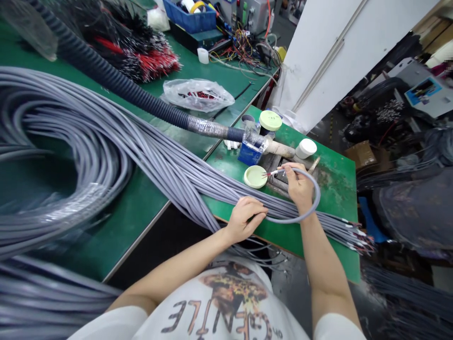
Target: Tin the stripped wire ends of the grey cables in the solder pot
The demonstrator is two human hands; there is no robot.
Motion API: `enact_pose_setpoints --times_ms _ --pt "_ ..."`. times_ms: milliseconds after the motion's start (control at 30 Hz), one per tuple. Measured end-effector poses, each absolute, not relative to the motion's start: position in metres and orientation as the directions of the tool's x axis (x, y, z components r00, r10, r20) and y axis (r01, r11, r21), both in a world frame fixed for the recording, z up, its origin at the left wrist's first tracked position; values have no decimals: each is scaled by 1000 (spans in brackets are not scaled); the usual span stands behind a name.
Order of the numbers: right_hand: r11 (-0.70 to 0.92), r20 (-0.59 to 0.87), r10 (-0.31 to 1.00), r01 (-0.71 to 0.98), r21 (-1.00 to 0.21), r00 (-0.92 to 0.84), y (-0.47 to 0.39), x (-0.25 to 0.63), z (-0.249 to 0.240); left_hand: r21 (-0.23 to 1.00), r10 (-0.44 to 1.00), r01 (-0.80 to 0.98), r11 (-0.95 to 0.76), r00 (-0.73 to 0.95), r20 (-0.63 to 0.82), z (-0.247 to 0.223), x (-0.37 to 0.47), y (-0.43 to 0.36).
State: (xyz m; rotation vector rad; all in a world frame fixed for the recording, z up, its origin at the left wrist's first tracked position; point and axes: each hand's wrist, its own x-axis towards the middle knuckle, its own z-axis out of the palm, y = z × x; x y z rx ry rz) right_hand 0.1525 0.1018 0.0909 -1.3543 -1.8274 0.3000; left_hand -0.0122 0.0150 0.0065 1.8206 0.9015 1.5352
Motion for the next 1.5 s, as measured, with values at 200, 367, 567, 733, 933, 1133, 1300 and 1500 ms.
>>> enact_pose_setpoints --times_ms 200,367,567,733,933,1133,1300,1500 --pt "399 458 881 701 -591 -115 104 146 96 821 824 70 -566 87 560 8 -13 15" --pt "402 465 879 689 -604 -105 82 143 114 835 837 140 -532 -61 543 23 -27 30" --pt "453 479 862 672 -586 -163 60 134 124 759 860 464 -458 14 510 40 -39 52" --pt "516 499 833 661 -545 -238 54 132 126 682 850 544 -488 119 513 43 -38 55" --pt "570 485 803 685 -453 -348 51 136 131 568 796 586 -579 254 550 49 -42 56" --pt "582 453 787 748 -320 -418 54 139 134 431 728 627 -649 347 592 55 -43 58" --pt "587 425 785 761 -275 -451 55 141 136 430 729 618 -658 377 572 61 -43 60" --pt "541 535 783 770 -337 -316 60 143 136 699 822 467 -541 120 556 56 -55 62"
